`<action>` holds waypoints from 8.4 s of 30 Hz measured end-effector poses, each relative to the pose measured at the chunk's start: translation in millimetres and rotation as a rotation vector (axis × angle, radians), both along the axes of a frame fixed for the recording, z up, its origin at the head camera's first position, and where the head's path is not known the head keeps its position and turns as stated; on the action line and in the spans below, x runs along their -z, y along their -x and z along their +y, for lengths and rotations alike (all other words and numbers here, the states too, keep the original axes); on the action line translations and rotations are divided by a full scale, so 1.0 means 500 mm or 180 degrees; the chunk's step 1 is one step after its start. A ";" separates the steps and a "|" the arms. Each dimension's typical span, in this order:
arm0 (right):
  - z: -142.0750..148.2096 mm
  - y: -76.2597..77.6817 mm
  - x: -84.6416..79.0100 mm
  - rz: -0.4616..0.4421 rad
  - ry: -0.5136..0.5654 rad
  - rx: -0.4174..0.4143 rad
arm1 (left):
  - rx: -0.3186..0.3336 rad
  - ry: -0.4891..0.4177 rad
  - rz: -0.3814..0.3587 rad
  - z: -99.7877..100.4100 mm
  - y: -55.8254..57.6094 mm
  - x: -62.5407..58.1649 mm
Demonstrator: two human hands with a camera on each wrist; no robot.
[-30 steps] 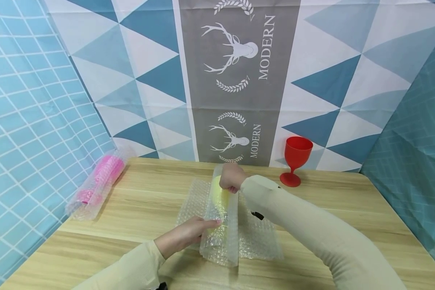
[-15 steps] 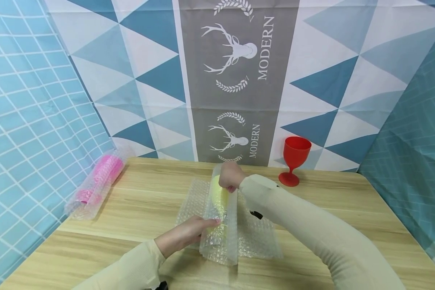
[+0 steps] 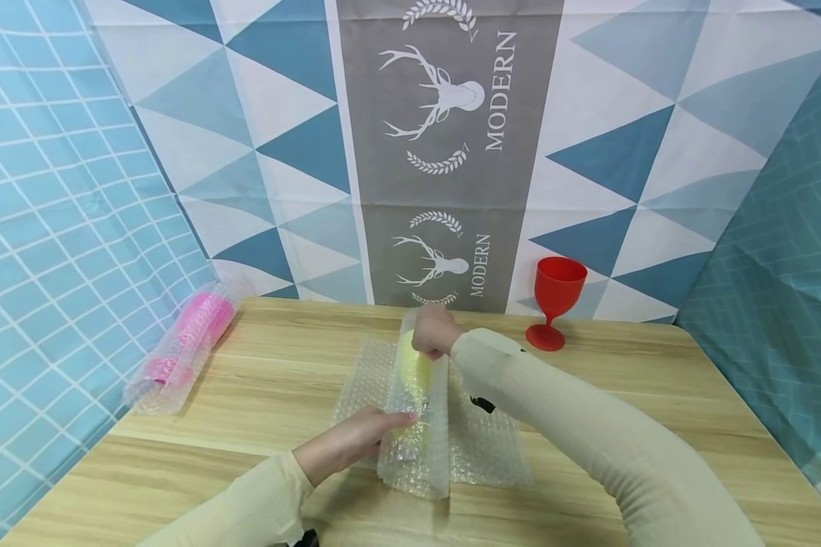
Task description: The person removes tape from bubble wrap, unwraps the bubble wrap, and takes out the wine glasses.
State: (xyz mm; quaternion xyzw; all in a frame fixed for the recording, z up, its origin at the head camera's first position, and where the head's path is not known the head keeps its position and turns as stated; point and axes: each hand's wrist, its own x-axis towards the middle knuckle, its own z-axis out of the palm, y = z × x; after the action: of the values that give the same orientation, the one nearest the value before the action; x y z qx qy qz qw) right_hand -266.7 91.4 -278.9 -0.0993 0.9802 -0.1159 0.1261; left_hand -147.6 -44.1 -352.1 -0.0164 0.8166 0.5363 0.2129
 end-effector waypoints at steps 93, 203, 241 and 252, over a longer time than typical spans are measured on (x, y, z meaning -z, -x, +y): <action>0.110 -0.030 0.076 -0.0308 0.2865 0.0382 | 0.0038 -0.0177 0.0134 -0.007 -0.015 0.011; 0.264 -0.167 0.093 0.0312 0.0943 0.0341 | -0.0045 -0.0177 0.0050 0.016 -0.007 0.013; 0.303 -0.181 0.156 -0.0863 0.2100 0.0898 | 0.0693 0.2244 0.2020 0.110 0.035 -0.049; 0.302 -0.182 0.156 -0.0862 0.2101 0.0890 | 0.0693 0.2431 0.2096 0.094 0.043 -0.060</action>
State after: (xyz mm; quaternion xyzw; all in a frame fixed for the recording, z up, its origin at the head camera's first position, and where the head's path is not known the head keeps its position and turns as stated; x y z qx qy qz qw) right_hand -175.8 242.6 -356.8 0.0164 0.8687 -0.4535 0.1987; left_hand -168.9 2.9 -322.1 0.1618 0.9749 0.1513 -0.0220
